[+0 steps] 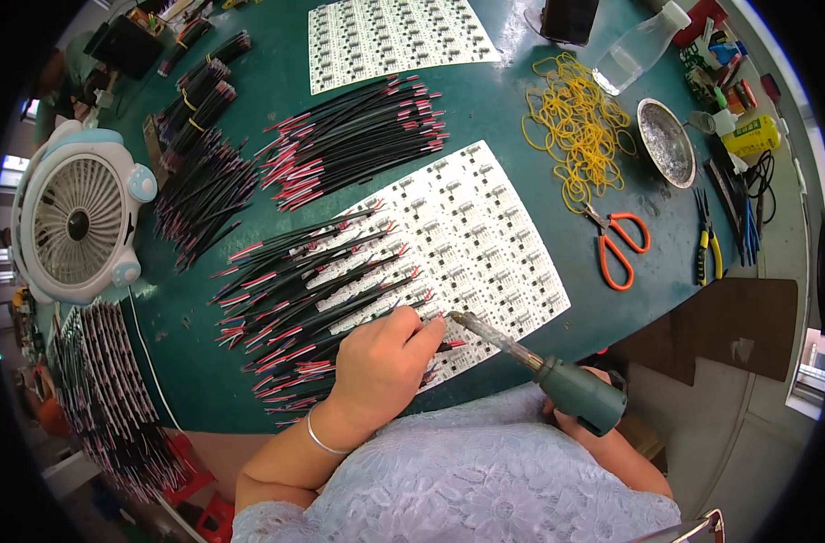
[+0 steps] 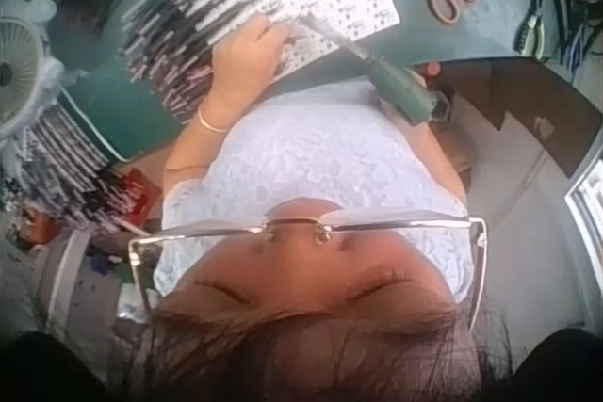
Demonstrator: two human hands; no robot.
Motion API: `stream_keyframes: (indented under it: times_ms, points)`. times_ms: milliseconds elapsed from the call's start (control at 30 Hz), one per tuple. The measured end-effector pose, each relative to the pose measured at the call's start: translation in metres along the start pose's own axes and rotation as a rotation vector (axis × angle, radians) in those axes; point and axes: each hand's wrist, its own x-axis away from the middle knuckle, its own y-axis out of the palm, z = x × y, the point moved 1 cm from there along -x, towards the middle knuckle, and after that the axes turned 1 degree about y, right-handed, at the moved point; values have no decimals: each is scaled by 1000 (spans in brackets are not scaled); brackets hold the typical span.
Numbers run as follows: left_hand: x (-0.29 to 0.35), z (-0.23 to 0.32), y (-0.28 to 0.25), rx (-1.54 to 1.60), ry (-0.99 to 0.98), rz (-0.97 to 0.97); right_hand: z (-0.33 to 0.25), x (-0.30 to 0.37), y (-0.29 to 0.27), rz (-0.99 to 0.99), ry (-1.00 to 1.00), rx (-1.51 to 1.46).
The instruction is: The person solders wires onto printed circuit board panels using a soldering iron, picking up and arranging wires on the board by hand.
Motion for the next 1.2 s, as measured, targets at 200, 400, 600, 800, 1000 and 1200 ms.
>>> stream_keyframes:
  times_ms: [200, 400, 600, 800, 1000, 1200]
  points:
    - [-3, 2, -2, 13, -31, -6, 8, 6, -4, -82, 5, -123]
    - [-3, 3, -3, -3, -40, -24, -15, -4, -13, -62, 138, -38]
    - [-3, 1, -3, 13, -66, -13, -12, 3, -13, -27, 102, -179]
    - [-6, -2, -3, 77, -78, -24, -10, 4, -12, -57, 35, -88]
    - [-7, -2, -3, 78, -66, -29, -4, 6, -6, -32, 19, -68]
    - [-2, -5, 1, 18, 5, -22, -5, 4, -7, -60, -31, 10]
